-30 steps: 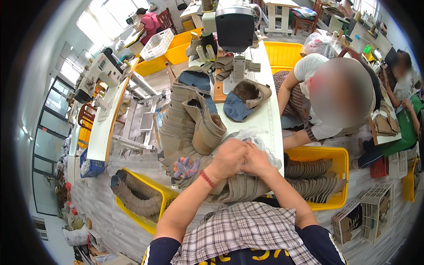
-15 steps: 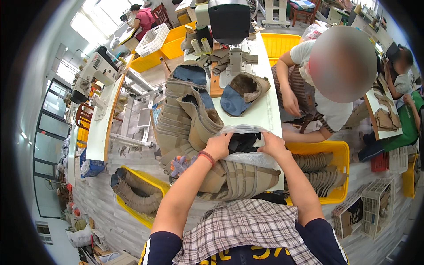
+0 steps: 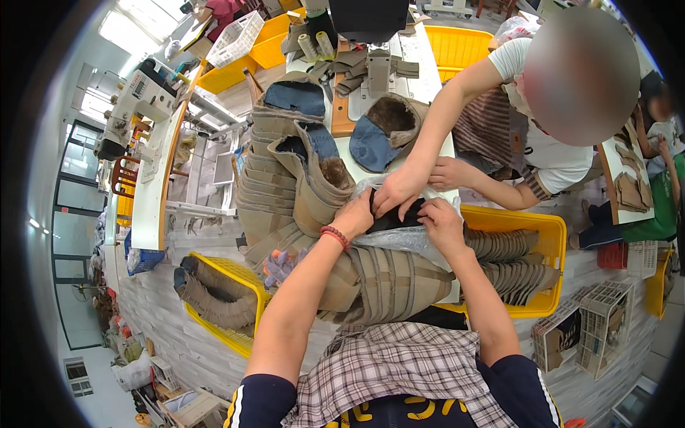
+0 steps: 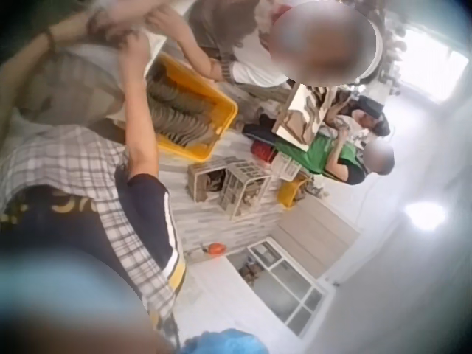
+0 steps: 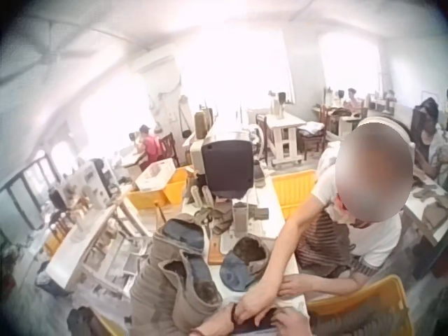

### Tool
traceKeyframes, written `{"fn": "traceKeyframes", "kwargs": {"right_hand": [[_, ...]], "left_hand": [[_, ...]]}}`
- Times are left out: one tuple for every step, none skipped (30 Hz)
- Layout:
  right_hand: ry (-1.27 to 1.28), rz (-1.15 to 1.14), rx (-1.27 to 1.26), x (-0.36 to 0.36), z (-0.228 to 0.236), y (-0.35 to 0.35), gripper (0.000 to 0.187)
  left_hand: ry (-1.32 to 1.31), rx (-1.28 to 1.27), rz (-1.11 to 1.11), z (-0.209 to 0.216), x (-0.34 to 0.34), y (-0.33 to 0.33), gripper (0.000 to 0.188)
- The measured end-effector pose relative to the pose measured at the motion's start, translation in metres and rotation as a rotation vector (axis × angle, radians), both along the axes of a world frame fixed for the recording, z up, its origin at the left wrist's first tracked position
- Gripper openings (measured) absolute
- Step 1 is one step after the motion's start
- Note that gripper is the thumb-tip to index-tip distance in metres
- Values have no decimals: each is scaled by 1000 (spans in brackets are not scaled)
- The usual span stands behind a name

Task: The person handles small black fabric pieces and inserts them into beige boot-like footwear. They repeatedly pick up, inspect, and place the fabric pieces inside the boots, then stack the boots in a yellow basket.

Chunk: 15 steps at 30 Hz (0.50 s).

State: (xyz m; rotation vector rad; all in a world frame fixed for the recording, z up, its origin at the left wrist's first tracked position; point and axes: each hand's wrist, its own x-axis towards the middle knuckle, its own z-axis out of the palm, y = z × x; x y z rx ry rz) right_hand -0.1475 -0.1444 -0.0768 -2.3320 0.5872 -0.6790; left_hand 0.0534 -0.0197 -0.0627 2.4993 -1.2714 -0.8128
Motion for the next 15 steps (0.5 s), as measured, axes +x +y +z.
{"fn": "traceKeyframes", "kwargs": {"right_hand": [[-24, -13, 4, -6, 0, 0, 11], [-48, -24, 8, -12, -1, 2, 11], [-75, -35, 6, -18, 2, 4, 12], [-86, -50, 19, -23, 4, 7, 14], [-120, -66, 45, -27, 2, 9, 14], [-160, -79, 69, -30, 2, 13, 15], [-198, -92, 92, -32, 2, 15, 15], [-221, -85, 128, -36, 5, 19, 15], [-248, -104, 138, -37, 6, 22, 15], [-276, -123, 149, -38, 7, 24, 15], [-303, -142, 159, -40, 8, 26, 15], [-337, -146, 127, -42, 9, 30, 17], [-365, -147, 115, -41, 15, 33, 19], [-393, -148, 103, -39, 24, 36, 21], [-422, -149, 94, -37, 31, 42, 22]], "left_hand": [[-25, -67, -11, -2, -1, 3, 42], [-51, -134, -21, -3, -1, 8, 38], [-37, -114, -38, 6, -3, 10, 39], [-22, -93, -61, 21, -6, 11, 41], [-8, -71, -83, 35, -10, 11, 43], [-25, -108, -82, 50, -16, 15, 40], [-40, -126, -82, 59, -22, 17, 38], [-55, -145, -82, 67, -28, 20, 37], [-71, -163, -82, 70, -32, 25, 35], [-83, -279, -81, 67, -36, 30, 29], [17, -292, -2, 69, -42, 34, 27], [115, -306, 79, 78, -50, 37, 25], [212, -320, 160, 81, -56, 41, 23], [454, -443, 305, 76, -63, 45, 19], [692, -550, 479, 75, -72, 48, 18]]}}
